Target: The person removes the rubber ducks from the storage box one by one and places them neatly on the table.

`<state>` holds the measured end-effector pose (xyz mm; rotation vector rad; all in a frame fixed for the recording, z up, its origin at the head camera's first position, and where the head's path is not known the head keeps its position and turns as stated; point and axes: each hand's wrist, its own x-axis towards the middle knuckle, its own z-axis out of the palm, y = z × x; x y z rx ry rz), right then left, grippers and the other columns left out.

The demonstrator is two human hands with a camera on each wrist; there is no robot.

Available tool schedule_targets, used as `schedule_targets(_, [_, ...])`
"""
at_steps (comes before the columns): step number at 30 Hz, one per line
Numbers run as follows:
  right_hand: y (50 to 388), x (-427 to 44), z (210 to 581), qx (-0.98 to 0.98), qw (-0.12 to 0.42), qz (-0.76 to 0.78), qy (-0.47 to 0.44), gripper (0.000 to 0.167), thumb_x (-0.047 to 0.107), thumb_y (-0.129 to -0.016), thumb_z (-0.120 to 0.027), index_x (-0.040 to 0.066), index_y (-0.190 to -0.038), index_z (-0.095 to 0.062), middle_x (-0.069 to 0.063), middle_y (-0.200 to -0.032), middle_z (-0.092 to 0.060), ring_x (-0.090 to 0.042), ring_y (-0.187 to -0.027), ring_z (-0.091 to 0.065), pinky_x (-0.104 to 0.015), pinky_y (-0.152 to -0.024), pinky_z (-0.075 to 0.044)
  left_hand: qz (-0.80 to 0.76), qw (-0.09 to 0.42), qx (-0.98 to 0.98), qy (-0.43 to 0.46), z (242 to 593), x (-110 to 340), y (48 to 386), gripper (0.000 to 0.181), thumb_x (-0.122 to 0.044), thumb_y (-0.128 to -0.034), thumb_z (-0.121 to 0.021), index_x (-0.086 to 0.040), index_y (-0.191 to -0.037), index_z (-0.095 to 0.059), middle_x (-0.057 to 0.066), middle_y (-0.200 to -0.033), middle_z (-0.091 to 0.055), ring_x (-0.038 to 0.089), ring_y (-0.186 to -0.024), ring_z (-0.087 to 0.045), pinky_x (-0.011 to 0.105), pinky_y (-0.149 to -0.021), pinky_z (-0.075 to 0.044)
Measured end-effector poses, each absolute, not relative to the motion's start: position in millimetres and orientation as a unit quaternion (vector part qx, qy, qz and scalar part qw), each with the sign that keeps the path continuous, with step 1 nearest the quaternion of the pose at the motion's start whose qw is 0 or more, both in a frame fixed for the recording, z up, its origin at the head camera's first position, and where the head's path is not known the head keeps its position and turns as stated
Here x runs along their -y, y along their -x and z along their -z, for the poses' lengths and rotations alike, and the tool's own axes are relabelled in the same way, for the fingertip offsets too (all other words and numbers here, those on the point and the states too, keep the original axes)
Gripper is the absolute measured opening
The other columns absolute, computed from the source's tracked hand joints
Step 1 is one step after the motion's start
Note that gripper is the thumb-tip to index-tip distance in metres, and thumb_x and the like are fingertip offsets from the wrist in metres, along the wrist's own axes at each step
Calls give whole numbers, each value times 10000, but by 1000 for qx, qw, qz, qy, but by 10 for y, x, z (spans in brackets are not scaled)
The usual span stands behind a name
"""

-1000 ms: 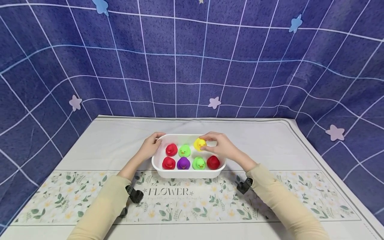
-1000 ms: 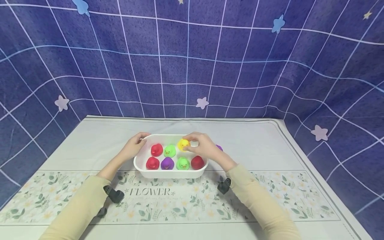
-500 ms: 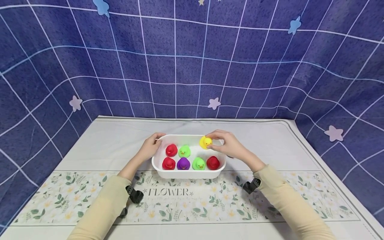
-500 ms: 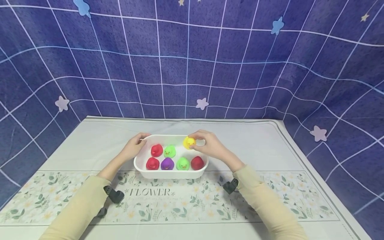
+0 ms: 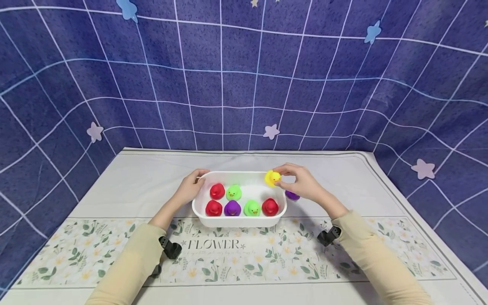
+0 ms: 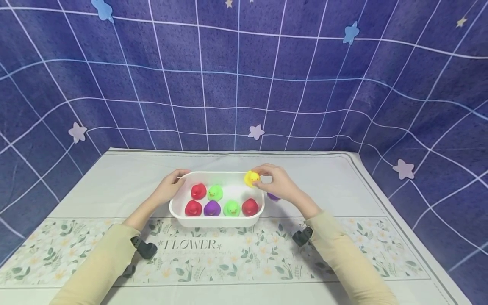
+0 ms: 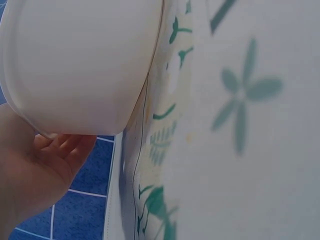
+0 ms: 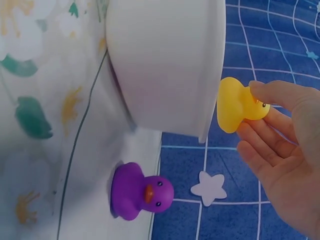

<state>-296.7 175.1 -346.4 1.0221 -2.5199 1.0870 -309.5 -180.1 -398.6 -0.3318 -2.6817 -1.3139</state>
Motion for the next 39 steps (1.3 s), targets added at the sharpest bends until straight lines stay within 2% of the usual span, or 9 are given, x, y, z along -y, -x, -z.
schedule_targets(10, [2966, -1890, 3515, 861, 118, -365, -333, 334, 101, -812, -714, 4, -1124, -645, -129, -1099, -664, -288, -993, -624, -432, -910, -500, 437, 66, 890, 108, 3994, 1804, 3094, 326, -80, -976, -430, 4, -1285, -496, 234, -1264, -541, 370, -1112, -564, 457, -922, -474])
schedule_targets(18, [2964, -2003, 3556, 861, 118, -374, -323, 325, 87, -808, -725, 4, -1113, -650, -138, -1090, -659, -297, -988, -624, -438, -909, -501, 450, 69, 882, 119, 4022, 1818, 3104, 310, -55, -972, -435, 27, -1262, -503, 246, -1220, -557, 375, -1067, -588, 442, -860, -505])
schedule_targets(25, [2847, -2040, 3452, 866, 128, -368, -314, 330, -17, -790, -707, -94, -1099, -621, -234, -1071, -640, -382, -971, -615, -490, -888, -497, 454, 72, 879, 125, 4011, 1814, 3099, 310, -40, -967, -437, 40, -1259, -500, 253, -1217, -557, 380, -1068, -586, 451, -878, -496])
schedule_targets(31, [2930, -2196, 3565, 868, 125, -374, -302, 344, 27, -795, -722, -53, -1117, -632, -189, -1079, -647, -334, -982, -621, -441, -899, -502, 452, 71, 881, 122, 4010, 1808, 3097, 310, -45, -968, -437, 35, -1261, -502, 250, -1223, -556, 379, -1070, -587, 450, -875, -499])
schedule_targets(39, [2983, -2332, 3686, 877, 122, -368, -285, 344, 47, -800, -724, -34, -1123, -637, -176, -1086, -650, -326, -987, -625, -440, -900, -500, 451, 72, 882, 119, 4018, 1819, 3108, 310, -51, -971, -436, 31, -1263, -502, 248, -1225, -556, 380, -1082, -579, 458, -895, -490])
